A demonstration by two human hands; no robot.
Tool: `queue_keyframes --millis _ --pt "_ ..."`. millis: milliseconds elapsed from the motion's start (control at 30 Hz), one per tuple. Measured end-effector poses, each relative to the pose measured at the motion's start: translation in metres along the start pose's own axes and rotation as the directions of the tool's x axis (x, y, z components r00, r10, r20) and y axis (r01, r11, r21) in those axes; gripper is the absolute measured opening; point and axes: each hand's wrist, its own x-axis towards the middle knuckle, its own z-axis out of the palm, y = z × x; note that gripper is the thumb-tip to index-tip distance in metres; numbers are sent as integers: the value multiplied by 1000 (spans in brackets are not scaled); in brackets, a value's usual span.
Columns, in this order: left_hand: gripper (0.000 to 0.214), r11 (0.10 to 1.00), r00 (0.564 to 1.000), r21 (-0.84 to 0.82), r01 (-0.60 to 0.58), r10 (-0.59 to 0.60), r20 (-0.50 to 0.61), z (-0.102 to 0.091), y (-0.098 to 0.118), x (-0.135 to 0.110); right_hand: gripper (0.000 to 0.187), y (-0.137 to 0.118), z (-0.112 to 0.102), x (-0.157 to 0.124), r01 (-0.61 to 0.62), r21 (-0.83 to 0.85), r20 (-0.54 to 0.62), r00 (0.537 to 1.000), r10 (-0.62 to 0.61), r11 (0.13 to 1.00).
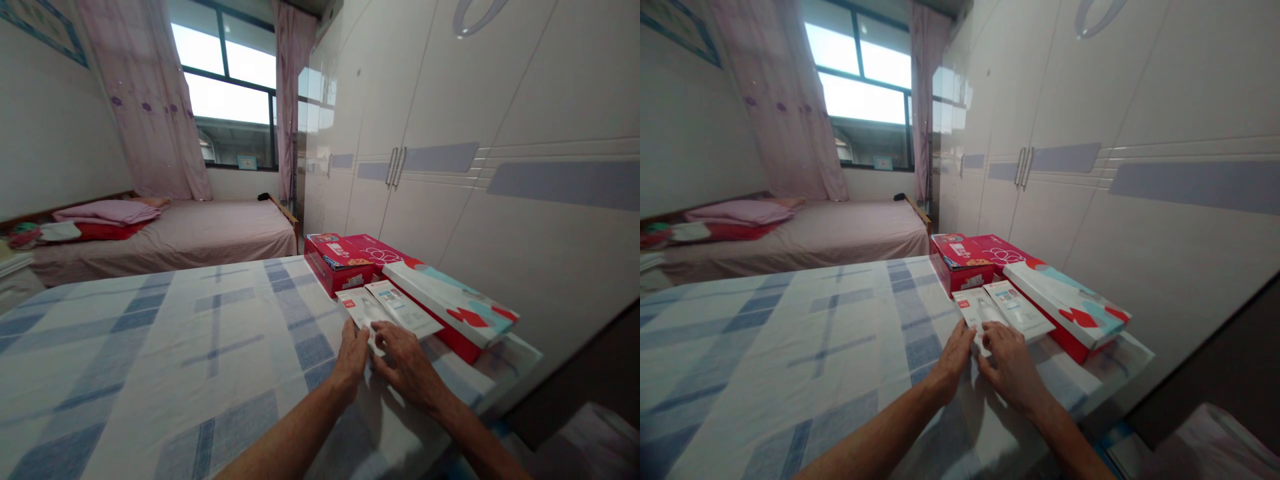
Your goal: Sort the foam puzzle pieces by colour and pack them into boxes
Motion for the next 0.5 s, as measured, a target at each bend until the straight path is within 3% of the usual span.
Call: queue_keyframes --millis 167,267,367,500 --pt "44 997 1000 72 -11 11 3 2 0 -2 10 -2 3 -1 -49 7 -5 999 49 999" --pt "50 991 999 136 21 -17 -31 -14 1 -10 15 -8 -4 -1 -77 58 -44 996 79 995" --pt "59 981 994 179 70 -53 -96 -51 2 -17 12 -30 -23 3 -56 154 -131 988 77 986" --pt "54 939 986 342 27 32 -164 -127 14 -19 24 -84 -64 1 162 293 -265 961 -83 942"
